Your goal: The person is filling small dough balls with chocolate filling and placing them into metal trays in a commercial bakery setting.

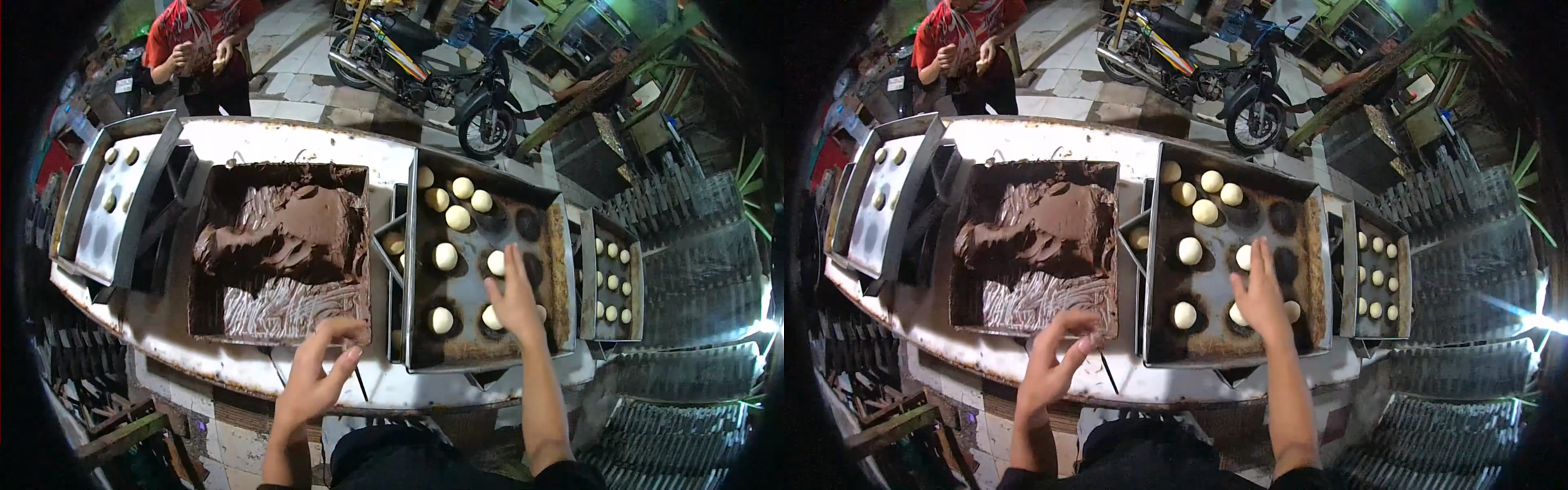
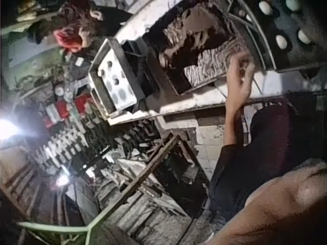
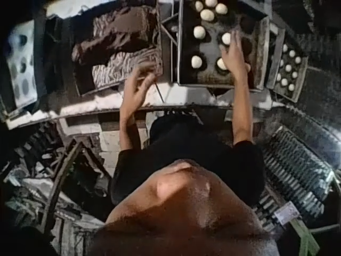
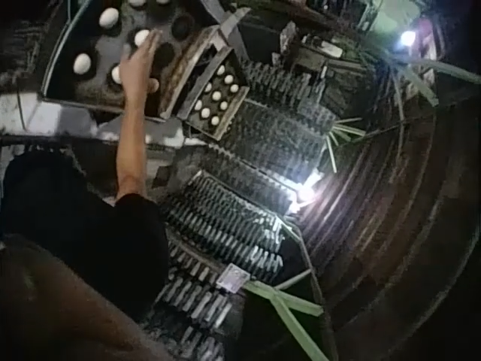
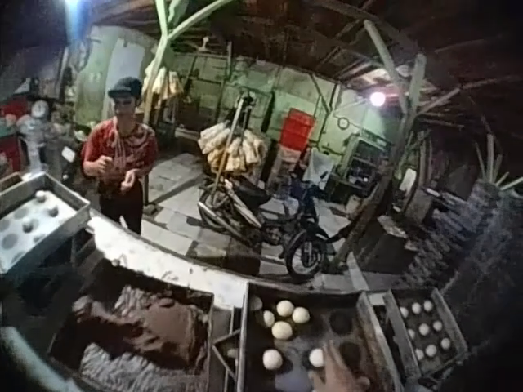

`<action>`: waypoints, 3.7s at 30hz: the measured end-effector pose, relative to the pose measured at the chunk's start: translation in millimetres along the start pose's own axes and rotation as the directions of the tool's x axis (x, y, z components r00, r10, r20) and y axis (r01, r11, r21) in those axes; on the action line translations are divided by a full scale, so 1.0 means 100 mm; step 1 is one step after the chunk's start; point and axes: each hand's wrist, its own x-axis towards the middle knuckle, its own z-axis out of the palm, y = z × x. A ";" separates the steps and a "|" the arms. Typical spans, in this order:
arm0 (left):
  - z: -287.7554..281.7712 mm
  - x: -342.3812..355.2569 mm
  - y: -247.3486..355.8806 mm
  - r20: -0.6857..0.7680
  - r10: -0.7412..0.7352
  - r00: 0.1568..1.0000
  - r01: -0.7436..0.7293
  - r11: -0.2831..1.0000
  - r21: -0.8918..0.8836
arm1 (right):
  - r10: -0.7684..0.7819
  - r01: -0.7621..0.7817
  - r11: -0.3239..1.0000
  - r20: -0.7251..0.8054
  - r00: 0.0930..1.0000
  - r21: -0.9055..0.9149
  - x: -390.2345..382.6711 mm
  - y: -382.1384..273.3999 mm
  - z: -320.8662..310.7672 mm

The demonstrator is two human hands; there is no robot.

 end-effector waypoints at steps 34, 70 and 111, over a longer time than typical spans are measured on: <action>0.69 -1.46 0.11 0.231 -0.111 0.967 0.232 0.764 -0.602 | -0.060 0.449 0.754 -0.631 0.773 0.479 -2.98 -1.38 0.02; -3.19 -1.28 -1.57 -0.074 -0.432 0.899 0.249 0.642 -0.725 | 0.167 -0.108 0.961 -0.223 0.960 0.254 -0.23 -3.21 2.74; -0.02 -2.08 0.04 -0.306 -0.117 0.945 0.030 0.961 -0.276 | -0.402 0.099 0.048 -0.072 0.913 0.994 -2.49 -2.56 0.57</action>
